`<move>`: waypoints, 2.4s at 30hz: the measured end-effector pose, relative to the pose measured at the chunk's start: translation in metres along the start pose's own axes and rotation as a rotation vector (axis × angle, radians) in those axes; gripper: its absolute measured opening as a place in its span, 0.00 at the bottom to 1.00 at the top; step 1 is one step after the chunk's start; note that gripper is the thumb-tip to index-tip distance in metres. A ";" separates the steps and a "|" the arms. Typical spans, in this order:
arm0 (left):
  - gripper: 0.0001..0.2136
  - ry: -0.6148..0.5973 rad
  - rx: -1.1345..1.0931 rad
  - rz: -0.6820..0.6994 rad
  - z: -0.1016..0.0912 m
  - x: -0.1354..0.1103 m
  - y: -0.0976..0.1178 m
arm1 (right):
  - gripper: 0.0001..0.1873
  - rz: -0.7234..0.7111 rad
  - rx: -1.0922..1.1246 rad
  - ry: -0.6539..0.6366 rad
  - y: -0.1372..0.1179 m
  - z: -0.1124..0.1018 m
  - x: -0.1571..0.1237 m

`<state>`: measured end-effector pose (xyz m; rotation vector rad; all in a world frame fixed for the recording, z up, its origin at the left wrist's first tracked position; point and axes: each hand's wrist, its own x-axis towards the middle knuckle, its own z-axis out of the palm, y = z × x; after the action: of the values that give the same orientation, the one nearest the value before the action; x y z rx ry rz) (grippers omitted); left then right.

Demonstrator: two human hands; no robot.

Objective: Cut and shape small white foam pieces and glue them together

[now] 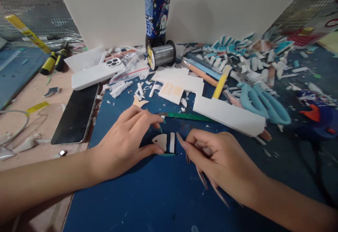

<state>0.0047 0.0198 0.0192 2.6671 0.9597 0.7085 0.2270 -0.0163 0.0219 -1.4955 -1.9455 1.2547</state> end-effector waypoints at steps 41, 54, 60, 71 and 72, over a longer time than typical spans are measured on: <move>0.20 -0.018 -0.024 -0.011 -0.001 -0.002 -0.001 | 0.14 -0.139 -0.407 0.248 -0.005 0.010 -0.008; 0.20 -0.013 -0.026 0.001 0.001 -0.003 0.000 | 0.15 -0.220 -0.447 0.327 -0.003 0.012 -0.006; 0.19 -0.014 -0.013 0.008 0.001 -0.002 0.001 | 0.15 -0.239 -0.481 0.340 -0.002 0.013 -0.006; 0.16 0.005 0.009 0.041 0.000 -0.002 0.000 | 0.14 -0.285 -0.524 0.373 0.001 0.012 -0.003; 0.16 0.004 0.010 0.041 0.000 -0.002 -0.001 | 0.14 -0.285 -0.527 0.379 0.001 0.012 -0.002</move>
<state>0.0028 0.0186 0.0180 2.7018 0.9149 0.7195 0.2194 -0.0232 0.0151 -1.4702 -2.2080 0.3151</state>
